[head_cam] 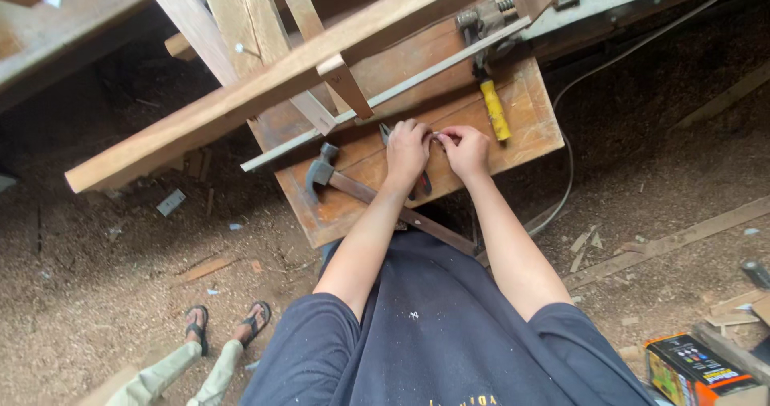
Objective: The person assembles a wooden stool by positioning wooden slats and securing them with nails. They use a hammer to drive nails into the joints and occasionally adjust the wood pieces to ensure alignment.
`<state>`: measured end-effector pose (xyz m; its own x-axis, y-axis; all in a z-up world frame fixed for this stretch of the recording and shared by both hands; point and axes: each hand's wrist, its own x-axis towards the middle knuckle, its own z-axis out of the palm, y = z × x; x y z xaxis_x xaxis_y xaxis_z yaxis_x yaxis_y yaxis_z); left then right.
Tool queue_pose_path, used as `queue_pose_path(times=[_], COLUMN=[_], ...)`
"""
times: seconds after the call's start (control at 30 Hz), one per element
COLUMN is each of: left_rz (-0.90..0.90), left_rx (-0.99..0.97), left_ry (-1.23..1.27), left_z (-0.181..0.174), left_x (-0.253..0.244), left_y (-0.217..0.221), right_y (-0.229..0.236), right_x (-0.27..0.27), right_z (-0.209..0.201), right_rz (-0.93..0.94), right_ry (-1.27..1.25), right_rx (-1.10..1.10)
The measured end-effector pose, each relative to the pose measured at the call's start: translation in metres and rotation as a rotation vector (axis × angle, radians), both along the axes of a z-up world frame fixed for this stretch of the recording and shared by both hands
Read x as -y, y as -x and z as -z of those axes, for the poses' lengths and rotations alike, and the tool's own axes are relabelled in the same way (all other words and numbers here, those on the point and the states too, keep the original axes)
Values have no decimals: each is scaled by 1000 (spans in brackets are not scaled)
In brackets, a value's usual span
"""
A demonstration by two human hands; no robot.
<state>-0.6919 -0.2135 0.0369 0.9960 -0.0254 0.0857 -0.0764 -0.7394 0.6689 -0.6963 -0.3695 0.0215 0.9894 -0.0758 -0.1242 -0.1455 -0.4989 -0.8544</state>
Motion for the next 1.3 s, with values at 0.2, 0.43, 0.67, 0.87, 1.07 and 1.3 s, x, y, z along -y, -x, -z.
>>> queue_pose_path(times=[0.2, 0.43, 0.67, 0.87, 1.07, 1.3], left_rz=[-42, -155, -251, -167, -178, -98], left_rx=[-1, -125, -159, 2, 49, 123], left_ry=[104, 394, 474, 152, -45, -15], left_z=[4, 3, -4, -16, -5, -10], left_x=[0, -15, -35, -20, -9, -15], left_y=[3, 13, 41, 29, 23, 24], right_y=[-5, -7, -5, 4, 11, 13], right_x=[8, 20, 20, -19, -22, -7], right_z=[-3, -11, -27, -25, -11, -32], right_rz=[-61, -167, -207, -258, -246, -286], right_ry=[55, 122, 145, 426, 452, 370], right_rx=[63, 44, 41, 73, 99, -2])
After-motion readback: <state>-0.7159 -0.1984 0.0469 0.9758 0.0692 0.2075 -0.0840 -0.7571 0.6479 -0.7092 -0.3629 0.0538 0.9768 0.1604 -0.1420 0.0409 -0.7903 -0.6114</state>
